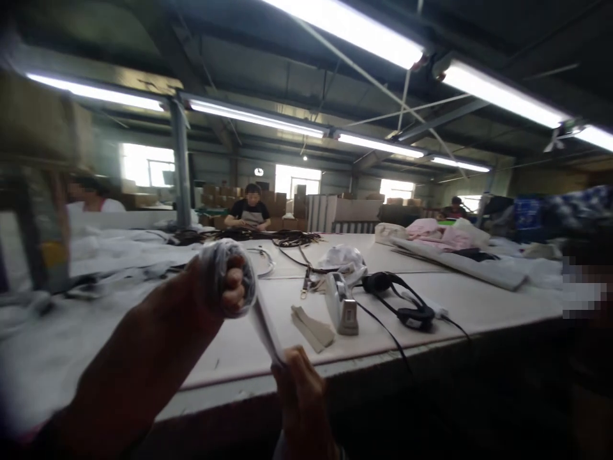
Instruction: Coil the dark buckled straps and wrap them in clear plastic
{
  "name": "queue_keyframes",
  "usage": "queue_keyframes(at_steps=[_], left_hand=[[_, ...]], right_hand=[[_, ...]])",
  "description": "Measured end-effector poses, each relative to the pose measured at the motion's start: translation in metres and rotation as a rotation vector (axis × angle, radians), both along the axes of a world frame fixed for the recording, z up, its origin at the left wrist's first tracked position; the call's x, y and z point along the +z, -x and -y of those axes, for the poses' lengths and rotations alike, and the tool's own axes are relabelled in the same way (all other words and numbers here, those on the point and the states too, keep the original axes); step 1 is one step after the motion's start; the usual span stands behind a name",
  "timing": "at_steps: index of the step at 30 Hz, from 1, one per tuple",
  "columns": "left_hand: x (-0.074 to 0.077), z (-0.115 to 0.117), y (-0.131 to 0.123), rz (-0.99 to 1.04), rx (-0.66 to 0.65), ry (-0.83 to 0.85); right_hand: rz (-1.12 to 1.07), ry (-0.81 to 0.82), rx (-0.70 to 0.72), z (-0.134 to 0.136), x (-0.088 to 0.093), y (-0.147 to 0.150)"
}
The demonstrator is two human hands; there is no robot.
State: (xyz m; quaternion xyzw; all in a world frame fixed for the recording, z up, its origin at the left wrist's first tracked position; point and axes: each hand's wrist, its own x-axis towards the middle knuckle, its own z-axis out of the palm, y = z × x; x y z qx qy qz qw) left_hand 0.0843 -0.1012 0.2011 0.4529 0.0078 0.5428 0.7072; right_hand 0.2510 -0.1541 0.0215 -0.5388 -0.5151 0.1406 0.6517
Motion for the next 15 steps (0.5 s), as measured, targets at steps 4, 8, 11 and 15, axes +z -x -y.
queue_keyframes(at_steps=[4,8,11,15], left_hand=[[0.0,0.007,0.004,-0.144,0.262,-0.229],[-0.037,-0.019,0.003,-0.505,0.665,-0.603],[-0.072,-0.039,0.013,-0.782,0.776,-0.981],[-0.114,-0.042,0.044,-0.965,0.651,-1.297]], right_hand=[[-0.278,0.232,0.403,-0.009,0.022,0.014],[-0.174,0.415,0.713,0.006,0.043,0.023],[-0.064,0.431,0.688,0.02,0.051,0.014],[-0.017,0.534,0.633,0.026,0.054,-0.005]])
